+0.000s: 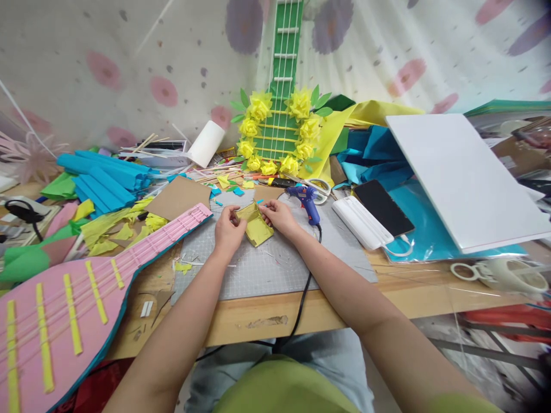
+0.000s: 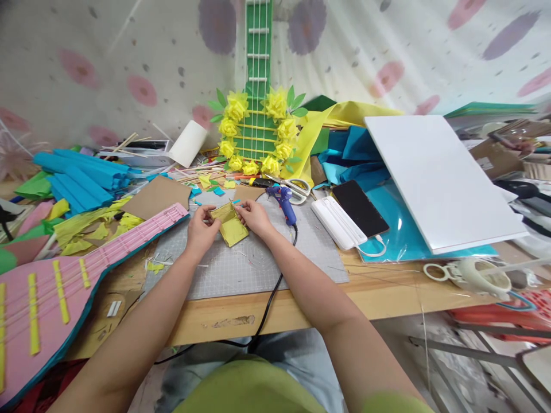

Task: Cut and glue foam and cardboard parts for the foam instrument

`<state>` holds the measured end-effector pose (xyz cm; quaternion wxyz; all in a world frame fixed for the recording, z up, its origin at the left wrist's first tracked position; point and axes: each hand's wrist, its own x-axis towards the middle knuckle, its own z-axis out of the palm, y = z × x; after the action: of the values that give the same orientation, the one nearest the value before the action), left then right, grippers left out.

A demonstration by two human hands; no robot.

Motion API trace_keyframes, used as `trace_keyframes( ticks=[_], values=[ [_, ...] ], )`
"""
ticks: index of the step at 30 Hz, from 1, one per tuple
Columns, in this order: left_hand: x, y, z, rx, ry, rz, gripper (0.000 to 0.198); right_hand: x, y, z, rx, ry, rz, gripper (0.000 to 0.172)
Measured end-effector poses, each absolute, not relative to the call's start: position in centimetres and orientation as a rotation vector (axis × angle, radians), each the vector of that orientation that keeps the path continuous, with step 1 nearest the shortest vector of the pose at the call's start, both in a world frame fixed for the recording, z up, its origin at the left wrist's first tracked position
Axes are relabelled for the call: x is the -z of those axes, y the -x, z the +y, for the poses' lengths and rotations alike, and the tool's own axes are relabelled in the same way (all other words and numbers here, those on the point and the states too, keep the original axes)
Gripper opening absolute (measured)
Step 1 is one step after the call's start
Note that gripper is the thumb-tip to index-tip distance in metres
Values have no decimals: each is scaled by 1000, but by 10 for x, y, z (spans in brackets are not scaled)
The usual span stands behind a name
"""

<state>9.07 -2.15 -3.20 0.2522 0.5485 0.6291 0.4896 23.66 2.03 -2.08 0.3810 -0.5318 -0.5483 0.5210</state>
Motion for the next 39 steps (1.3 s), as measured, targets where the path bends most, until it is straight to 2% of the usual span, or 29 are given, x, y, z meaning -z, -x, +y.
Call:
trace_keyframes(
  ticks=[14,17,21,23,29,39],
  values=[
    [28,-91,-20,-1372,-1387,1689,31,27,-239,23,-1248,1368,-1494,13],
    [28,-91,-20,-1381,-1361,1669,32,28,-240,22,-1154,1377,-1573,22],
    [30,-91,-20,-1370,-1363,1646,33,27,-239,20,-1114,1337,-1552,50],
    [31,-91,-19,-1357,-1368,1636,33,27,-238,19,-1126,1303,-1553,58],
    [30,-93,-21,-1348,-1384,1615,31,28,-237,21,-1065,1291,-1574,49],
    [31,-92,-20,-1379,-1415,1553,31,20,-236,17,-1029,1310,-1556,43]
  ],
)
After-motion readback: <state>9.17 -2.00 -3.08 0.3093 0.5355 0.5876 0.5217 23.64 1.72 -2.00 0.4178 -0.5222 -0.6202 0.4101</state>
